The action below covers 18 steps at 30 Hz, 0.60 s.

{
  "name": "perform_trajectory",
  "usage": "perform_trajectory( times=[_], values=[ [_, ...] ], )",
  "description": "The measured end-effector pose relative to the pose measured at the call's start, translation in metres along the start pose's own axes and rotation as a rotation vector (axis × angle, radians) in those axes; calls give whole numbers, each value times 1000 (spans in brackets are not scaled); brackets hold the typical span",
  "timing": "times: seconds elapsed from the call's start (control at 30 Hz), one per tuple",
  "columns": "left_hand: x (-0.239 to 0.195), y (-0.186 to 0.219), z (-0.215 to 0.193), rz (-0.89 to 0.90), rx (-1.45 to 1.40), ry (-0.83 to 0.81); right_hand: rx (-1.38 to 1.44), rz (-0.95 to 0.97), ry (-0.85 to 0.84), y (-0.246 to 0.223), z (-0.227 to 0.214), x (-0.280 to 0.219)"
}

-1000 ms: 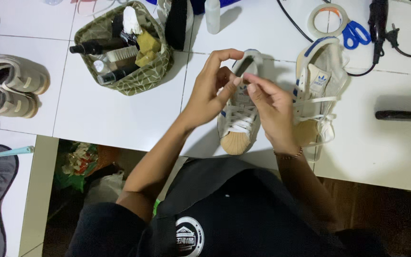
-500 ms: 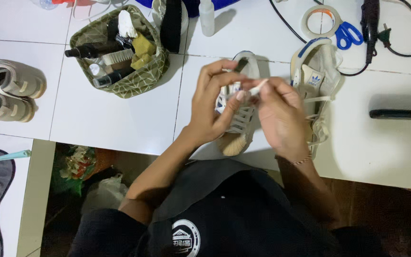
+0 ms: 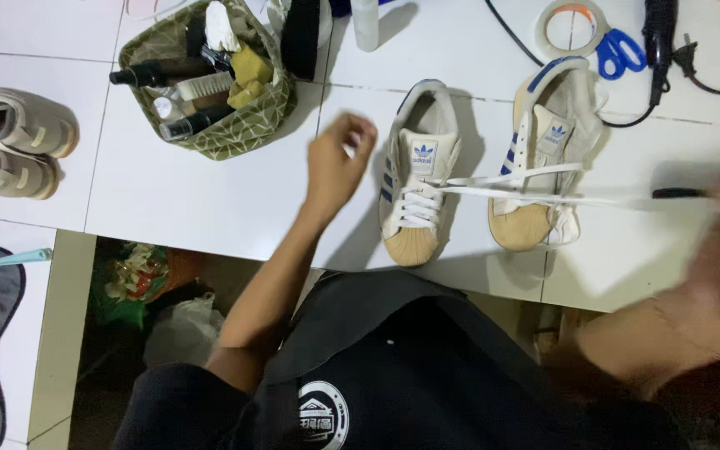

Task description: The person laces a white sneaker by threading the laces through the eyelets and pulling them tight. They repeat this process for the second shoe, ensuring both are securely laced.

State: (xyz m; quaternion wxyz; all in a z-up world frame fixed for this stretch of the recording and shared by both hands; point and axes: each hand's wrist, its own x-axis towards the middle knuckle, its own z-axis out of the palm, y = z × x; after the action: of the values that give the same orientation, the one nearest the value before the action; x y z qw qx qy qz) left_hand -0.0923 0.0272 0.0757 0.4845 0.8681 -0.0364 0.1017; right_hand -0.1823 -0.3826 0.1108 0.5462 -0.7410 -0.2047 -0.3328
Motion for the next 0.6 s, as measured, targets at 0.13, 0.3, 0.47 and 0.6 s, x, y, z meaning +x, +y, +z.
perform_trajectory(
  times=[0.13,0.3,0.47,0.6],
  values=[
    [-35,-15,38,-339,119,-265,65,416,159,-35,93,41],
    [-50,-30,51,-193,169,-166,-20,424,-310,-33,166,40],
    [-64,-15,48,-237,33,-73,-198,290,-555,23,217,4],
    [-74,-21,58,-145,48,34,-334,223,-679,32,231,-4]
  ],
)
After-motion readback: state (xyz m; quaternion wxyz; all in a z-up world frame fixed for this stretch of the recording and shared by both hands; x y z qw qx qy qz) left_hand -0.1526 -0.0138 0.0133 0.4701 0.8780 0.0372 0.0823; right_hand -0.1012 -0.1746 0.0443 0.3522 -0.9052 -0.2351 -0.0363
